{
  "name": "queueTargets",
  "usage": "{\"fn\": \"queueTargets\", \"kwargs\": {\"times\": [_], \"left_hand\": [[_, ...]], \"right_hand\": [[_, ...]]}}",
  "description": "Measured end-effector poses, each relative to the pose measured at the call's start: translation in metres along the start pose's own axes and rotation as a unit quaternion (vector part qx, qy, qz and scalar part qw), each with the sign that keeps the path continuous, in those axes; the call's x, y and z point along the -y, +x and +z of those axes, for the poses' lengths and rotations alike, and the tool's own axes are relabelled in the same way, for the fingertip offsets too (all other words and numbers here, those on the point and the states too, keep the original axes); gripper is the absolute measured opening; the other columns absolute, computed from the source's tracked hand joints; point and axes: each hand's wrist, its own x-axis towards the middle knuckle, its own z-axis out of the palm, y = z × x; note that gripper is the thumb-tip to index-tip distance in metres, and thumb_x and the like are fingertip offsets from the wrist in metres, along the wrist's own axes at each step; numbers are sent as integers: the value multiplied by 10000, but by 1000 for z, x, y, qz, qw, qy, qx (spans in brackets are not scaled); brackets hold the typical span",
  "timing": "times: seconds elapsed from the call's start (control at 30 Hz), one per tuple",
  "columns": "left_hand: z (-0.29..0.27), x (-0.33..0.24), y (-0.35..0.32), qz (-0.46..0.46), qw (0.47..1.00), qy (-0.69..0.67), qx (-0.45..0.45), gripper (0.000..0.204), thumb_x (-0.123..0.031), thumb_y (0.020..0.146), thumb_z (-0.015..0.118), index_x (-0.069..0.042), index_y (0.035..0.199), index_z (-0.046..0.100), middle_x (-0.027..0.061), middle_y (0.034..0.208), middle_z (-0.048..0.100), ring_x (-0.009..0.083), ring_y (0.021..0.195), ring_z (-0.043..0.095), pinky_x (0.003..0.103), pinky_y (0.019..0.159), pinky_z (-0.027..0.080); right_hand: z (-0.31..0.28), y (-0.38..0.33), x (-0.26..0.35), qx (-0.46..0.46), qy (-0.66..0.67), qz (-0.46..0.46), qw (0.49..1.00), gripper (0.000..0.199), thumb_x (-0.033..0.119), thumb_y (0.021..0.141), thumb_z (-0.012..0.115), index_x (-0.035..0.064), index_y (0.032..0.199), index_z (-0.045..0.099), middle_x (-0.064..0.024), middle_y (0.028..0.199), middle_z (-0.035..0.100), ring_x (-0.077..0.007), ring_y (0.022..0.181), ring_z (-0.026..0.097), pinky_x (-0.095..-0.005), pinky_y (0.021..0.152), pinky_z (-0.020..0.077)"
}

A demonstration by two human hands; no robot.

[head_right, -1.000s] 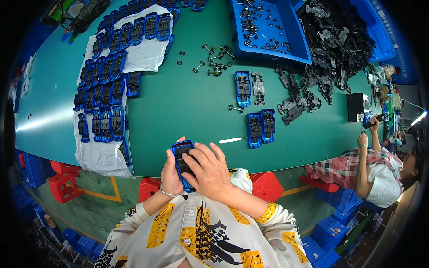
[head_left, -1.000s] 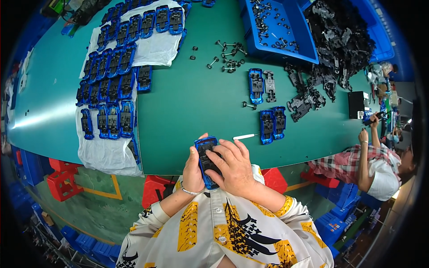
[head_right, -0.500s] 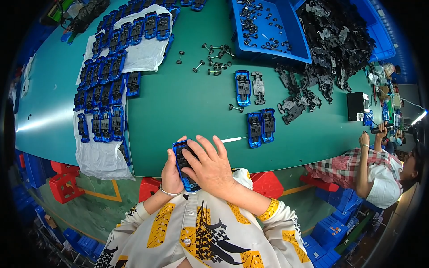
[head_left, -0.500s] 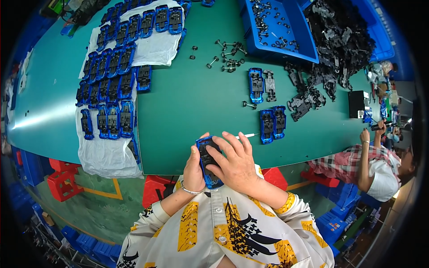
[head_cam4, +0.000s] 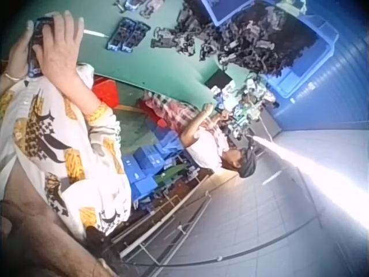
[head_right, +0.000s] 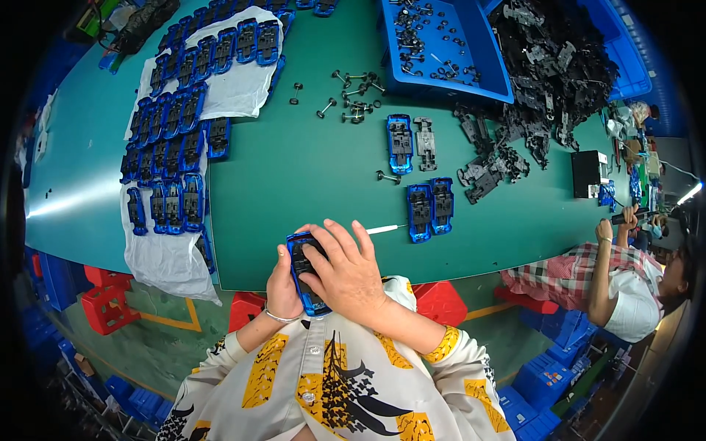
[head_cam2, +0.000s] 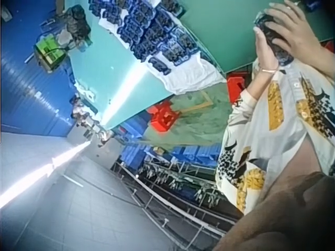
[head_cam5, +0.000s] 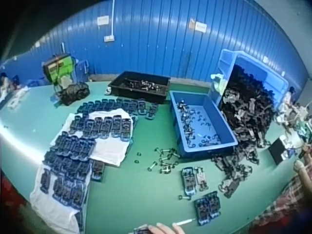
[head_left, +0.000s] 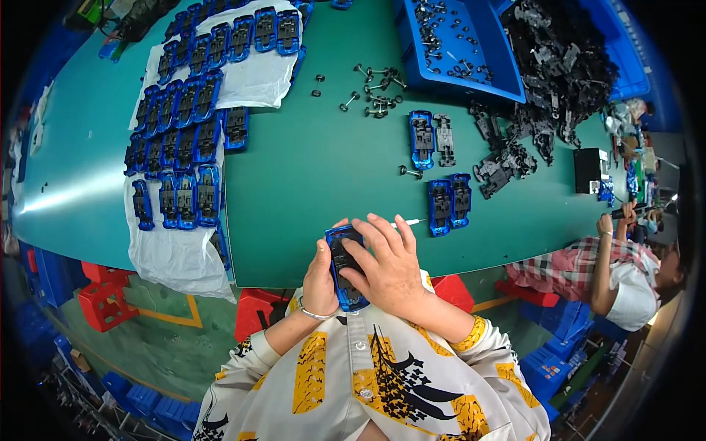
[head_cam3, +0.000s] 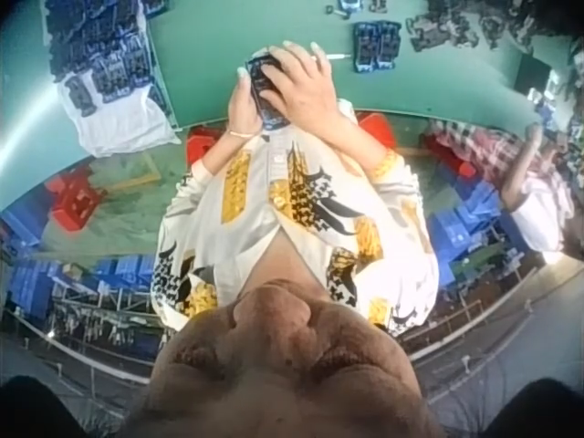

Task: The recorder is seen assembling blue toy car models by attaching chassis and components to the body shells at a factory workbench.

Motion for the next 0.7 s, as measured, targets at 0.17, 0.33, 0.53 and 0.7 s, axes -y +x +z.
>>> {"fn": "queueTargets", "kwargs": {"times": [0.17,0.33,0.53,0.7], "left_hand": [[-3,1,0,-9,1000,-11,-2,559,-447,929,187,-32,1284,307,113,1200,441,194,1089,468,318,922,389],[2,-2,-2,-17,999,-30,0,546,-441,931,203,-35,1275,323,103,1224,424,190,1107,452,316,934,375],[2,-1,0,-9,1000,-8,-4,537,-431,934,210,-29,1267,337,97,1232,421,182,1110,446,313,935,369],[1,-2,-2,-15,1000,-4,-6,537,-429,935,208,-30,1270,334,101,1235,420,184,1123,437,312,940,365]], "right_hand": [[1,1,-1,6,19,-6,1000,404,266,655,682,104,1007,565,-68,1212,440,-278,1154,367,-485,974,226],[2,-2,0,8,-11,-17,1000,403,266,651,682,106,1003,568,-66,1238,423,-276,1163,355,-487,974,226],[1,-2,2,-1,-32,-10,999,400,273,656,675,96,999,570,-70,1242,421,-276,1173,347,-487,976,223],[-1,0,3,1,-37,-13,999,392,270,663,667,83,994,573,-71,1233,431,-272,1170,354,-484,979,220]]}}
